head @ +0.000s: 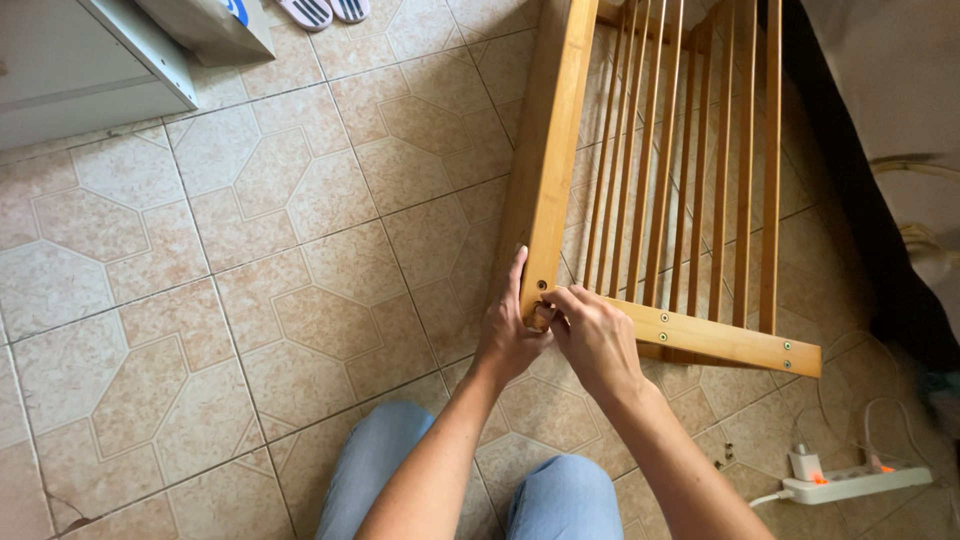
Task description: The person assembles a wooden furniture frame by attaching a slatted side panel to a main frame. They align the pieces, insert metal dowels, and use an Allen key to tighten the screws, securing the joint.
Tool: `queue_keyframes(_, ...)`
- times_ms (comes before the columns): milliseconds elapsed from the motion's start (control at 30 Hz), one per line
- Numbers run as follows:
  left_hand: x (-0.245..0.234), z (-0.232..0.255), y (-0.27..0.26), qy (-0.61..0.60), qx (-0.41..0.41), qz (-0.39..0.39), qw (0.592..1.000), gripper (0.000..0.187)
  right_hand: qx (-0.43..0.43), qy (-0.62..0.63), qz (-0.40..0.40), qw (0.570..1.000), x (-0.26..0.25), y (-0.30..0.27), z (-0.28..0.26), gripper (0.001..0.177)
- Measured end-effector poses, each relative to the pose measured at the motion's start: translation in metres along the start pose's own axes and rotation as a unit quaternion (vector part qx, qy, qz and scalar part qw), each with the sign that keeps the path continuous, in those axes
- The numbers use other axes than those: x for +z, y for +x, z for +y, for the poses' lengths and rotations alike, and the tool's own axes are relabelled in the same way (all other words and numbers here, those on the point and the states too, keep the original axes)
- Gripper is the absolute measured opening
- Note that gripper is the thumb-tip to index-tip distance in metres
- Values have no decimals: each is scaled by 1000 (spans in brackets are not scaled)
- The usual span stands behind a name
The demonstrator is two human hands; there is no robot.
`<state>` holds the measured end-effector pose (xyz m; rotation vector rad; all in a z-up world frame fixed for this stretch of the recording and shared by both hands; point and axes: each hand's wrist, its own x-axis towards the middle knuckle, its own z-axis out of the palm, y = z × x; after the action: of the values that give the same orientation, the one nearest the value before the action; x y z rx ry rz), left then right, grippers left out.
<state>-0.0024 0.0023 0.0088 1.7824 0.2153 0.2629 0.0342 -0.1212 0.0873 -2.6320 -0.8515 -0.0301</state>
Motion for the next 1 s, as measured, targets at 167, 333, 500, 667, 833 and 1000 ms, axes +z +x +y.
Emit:
queue_keyframes(167, 2, 0, 3, -7, -11, -13, 1000, 113, 41, 105, 11, 994, -9, -3, 5, 57)
queue_keyframes(333, 1, 2, 2, -16, 12, -6, 1000, 126, 57, 83, 77, 992, -19, -3, 22, 32)
queue_keyframes(500, -1, 2, 3, -28, 16, -20, 999, 127, 60, 110, 88, 988, -17, 3, 32, 32)
queue_keyframes(667, -2, 2, 3, -13, 34, -16, 999, 127, 97, 152, 96, 979, -8, 5, 41, 27)
queue_keyframes(833, -1, 2, 2, 13, 16, -19, 1000, 125, 18, 51, 183, 982, 16, 6, 56, 10)
queue_keyframes(1000, 0, 8, 0, 12, -62, -51, 997, 126, 58, 44, 213, 974, 34, 5, 53, 12)
